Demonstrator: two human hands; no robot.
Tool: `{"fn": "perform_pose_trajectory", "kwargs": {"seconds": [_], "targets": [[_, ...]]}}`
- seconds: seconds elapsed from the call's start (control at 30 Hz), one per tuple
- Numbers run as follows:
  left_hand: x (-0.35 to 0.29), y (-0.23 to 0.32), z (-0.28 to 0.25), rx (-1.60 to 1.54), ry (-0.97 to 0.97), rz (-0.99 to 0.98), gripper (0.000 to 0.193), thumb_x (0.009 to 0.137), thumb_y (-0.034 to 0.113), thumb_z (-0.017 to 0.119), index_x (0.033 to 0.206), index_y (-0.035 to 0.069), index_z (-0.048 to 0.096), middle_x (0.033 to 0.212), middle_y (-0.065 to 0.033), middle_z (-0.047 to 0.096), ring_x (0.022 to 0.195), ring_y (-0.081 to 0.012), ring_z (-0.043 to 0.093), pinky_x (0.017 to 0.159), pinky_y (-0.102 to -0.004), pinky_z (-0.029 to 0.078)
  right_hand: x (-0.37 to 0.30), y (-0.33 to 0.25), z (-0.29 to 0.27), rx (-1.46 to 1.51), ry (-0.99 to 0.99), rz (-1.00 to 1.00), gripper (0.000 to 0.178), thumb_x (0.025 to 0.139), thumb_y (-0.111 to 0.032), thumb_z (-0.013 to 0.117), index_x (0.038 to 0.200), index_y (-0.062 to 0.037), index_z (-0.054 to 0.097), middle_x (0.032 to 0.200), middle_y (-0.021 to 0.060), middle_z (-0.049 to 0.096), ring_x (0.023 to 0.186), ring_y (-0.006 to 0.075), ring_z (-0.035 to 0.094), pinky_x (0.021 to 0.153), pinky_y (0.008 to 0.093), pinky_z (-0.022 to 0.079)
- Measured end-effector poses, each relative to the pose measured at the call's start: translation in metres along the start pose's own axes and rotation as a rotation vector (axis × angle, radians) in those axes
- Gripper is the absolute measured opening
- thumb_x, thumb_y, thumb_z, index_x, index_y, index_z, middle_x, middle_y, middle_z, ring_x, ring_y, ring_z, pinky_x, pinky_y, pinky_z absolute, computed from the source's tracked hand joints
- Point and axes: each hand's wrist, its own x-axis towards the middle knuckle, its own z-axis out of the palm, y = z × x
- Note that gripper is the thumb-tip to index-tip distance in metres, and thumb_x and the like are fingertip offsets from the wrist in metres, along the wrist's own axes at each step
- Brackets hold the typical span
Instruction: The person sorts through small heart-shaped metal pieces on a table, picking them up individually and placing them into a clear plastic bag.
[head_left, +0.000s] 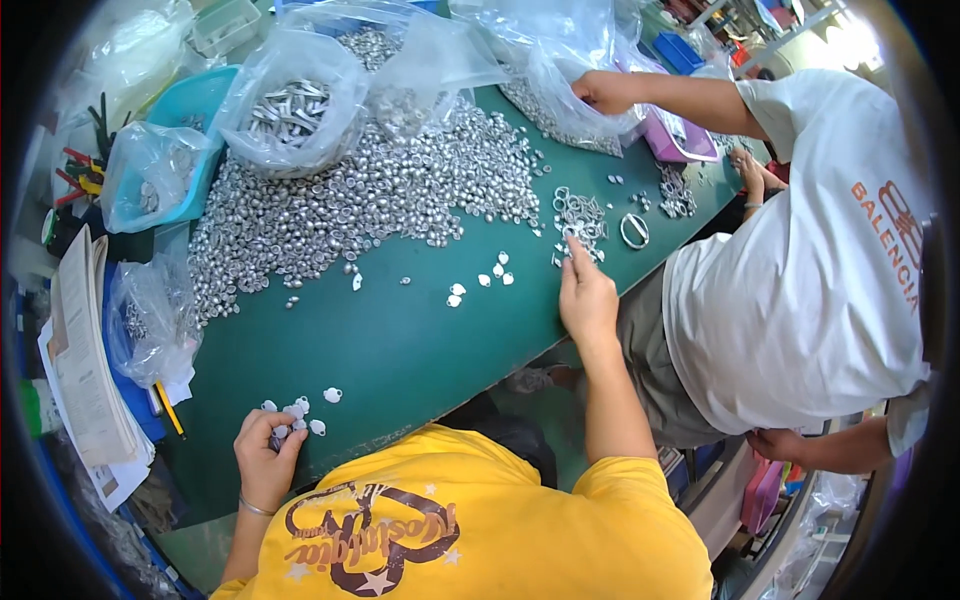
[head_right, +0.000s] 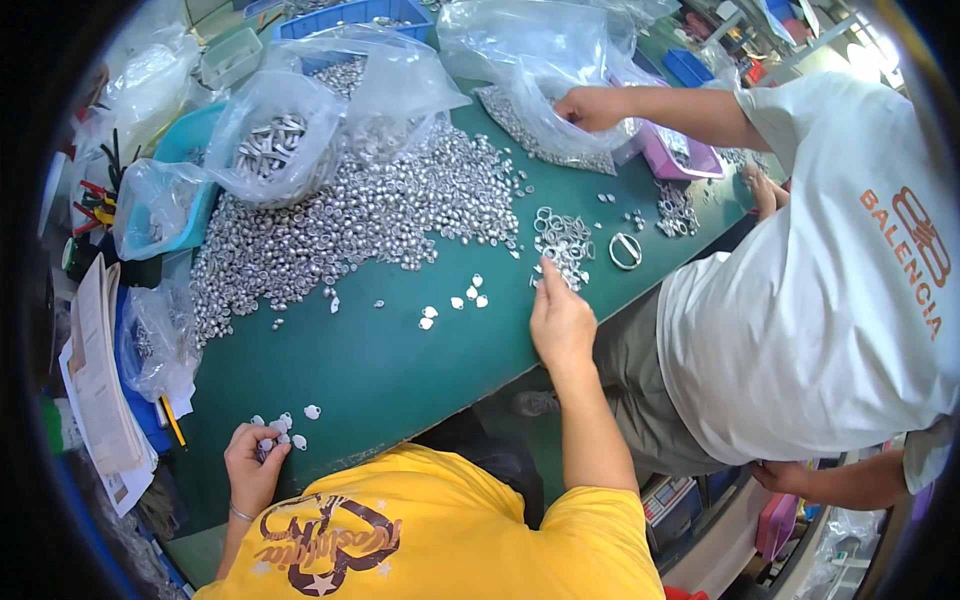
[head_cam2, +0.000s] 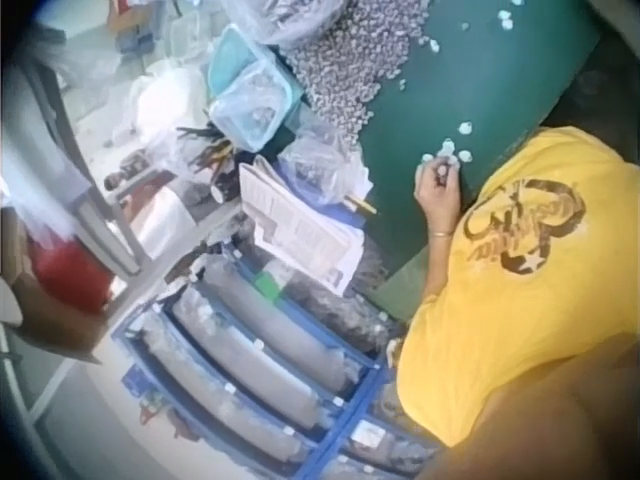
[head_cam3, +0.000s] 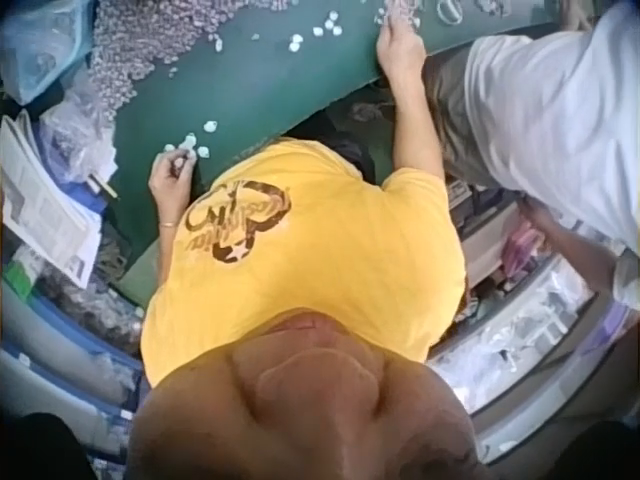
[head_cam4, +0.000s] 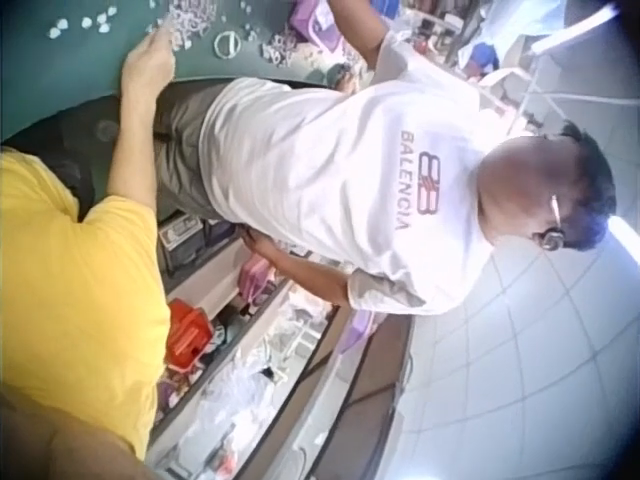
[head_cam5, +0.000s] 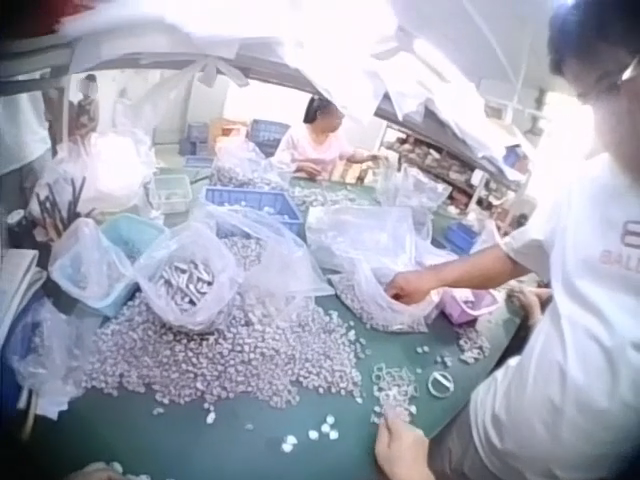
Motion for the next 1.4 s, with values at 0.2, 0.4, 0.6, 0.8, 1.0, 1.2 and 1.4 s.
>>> {"fn": "perform_pose_trajectory", "kwargs": {"seconds": [0.2, 0.4, 0.6, 0.8, 1.0, 1.2, 1.4], "targets": [[0.000, -0.024, -0.001, -0.047, 0.051, 0.012, 0.007, 0.081, 0.005, 0.066, 0.086, 0.001, 0.063, 0.079, -0.0123, 0.060, 0.070, -0.0254, 0.059, 0.061, -0.0322, 0.047, 0.003, -0.106, 0.021, 0.442, -0.263, -0.037, 0.024, 0.089, -0.011, 0.059, 0.111, -0.0042, 0.064, 0.078, 0.0200, 0.065, 0.067, 0.0313, 0.066, 0.064, 0.0332, 0.051], [0.000, -0.015, -0.022, -0.201, 0.226, -0.158, 0.011, 0.086, 0.006, 0.062, 0.097, 0.003, 0.065, 0.084, -0.0056, 0.062, 0.073, -0.0148, 0.058, 0.067, -0.0252, 0.047, -0.059, -0.165, 0.048, 0.533, -0.686, -0.730, 0.011, 0.082, -0.010, 0.067, 0.092, -0.0079, 0.069, 0.080, 0.0116, 0.068, 0.071, 0.0290, 0.066, 0.063, 0.0367, 0.053], [0.001, -0.004, -0.017, -0.094, 0.104, 0.035, 0.016, 0.079, -0.001, 0.069, 0.094, 0.002, 0.066, 0.084, -0.0086, 0.057, 0.071, -0.0191, 0.057, 0.063, -0.0280, 0.047, -0.087, -0.182, 0.062, 0.364, -0.682, -0.816, 0.010, 0.080, -0.010, 0.070, 0.087, -0.0054, 0.065, 0.074, 0.0116, 0.065, 0.064, 0.0282, 0.063, 0.057, 0.0347, 0.051], [0.010, -0.019, -0.012, 0.083, 0.082, 0.078, 0.015, 0.077, 0.000, 0.070, 0.089, 0.000, 0.062, 0.086, -0.0129, 0.053, 0.077, -0.0281, 0.057, 0.066, -0.0332, 0.049, -0.076, -0.172, 0.063, 0.992, -1.068, -0.278, 0.006, 0.081, -0.006, 0.066, 0.083, -0.0040, 0.060, 0.071, 0.0032, 0.061, 0.059, 0.0129, 0.055, 0.051, 0.0259, 0.043], [0.014, -0.015, -0.011, 0.101, 0.108, 0.071, 0.027, 0.077, 0.000, 0.070, 0.101, 0.001, 0.058, 0.090, -0.0137, 0.052, 0.078, -0.0279, 0.058, 0.066, -0.0332, 0.049, -0.083, -0.188, 0.077, 0.854, -1.008, -0.398, 0.013, 0.083, -0.010, 0.068, 0.094, -0.0042, 0.070, 0.080, 0.0075, 0.069, 0.065, 0.0167, 0.063, 0.063, 0.0277, 0.052], [0.011, -0.011, -0.015, 0.142, 0.102, 0.063, 0.016, 0.074, -0.005, 0.069, 0.082, -0.001, 0.055, 0.085, -0.0155, 0.051, 0.076, -0.0322, 0.056, 0.065, -0.0364, 0.047, -0.088, -0.196, 0.083, 0.505, -0.813, -0.894, 0.012, 0.081, -0.013, 0.065, 0.090, -0.0069, 0.061, 0.081, 0.0096, 0.063, 0.075, 0.0302, 0.063, 0.060, 0.0402, 0.051], [0.011, -0.017, -0.017, 0.068, 0.159, 0.127, 0.007, 0.081, -0.004, 0.062, 0.087, -0.002, 0.059, 0.082, -0.0129, 0.053, 0.070, -0.0224, 0.055, 0.061, -0.0282, 0.045, -0.079, -0.190, 0.087, 0.496, -0.737, -0.830, 0.011, 0.083, -0.013, 0.064, 0.089, -0.0047, 0.060, 0.082, 0.0121, 0.064, 0.076, 0.0333, 0.062, 0.065, 0.0420, 0.051]]}}
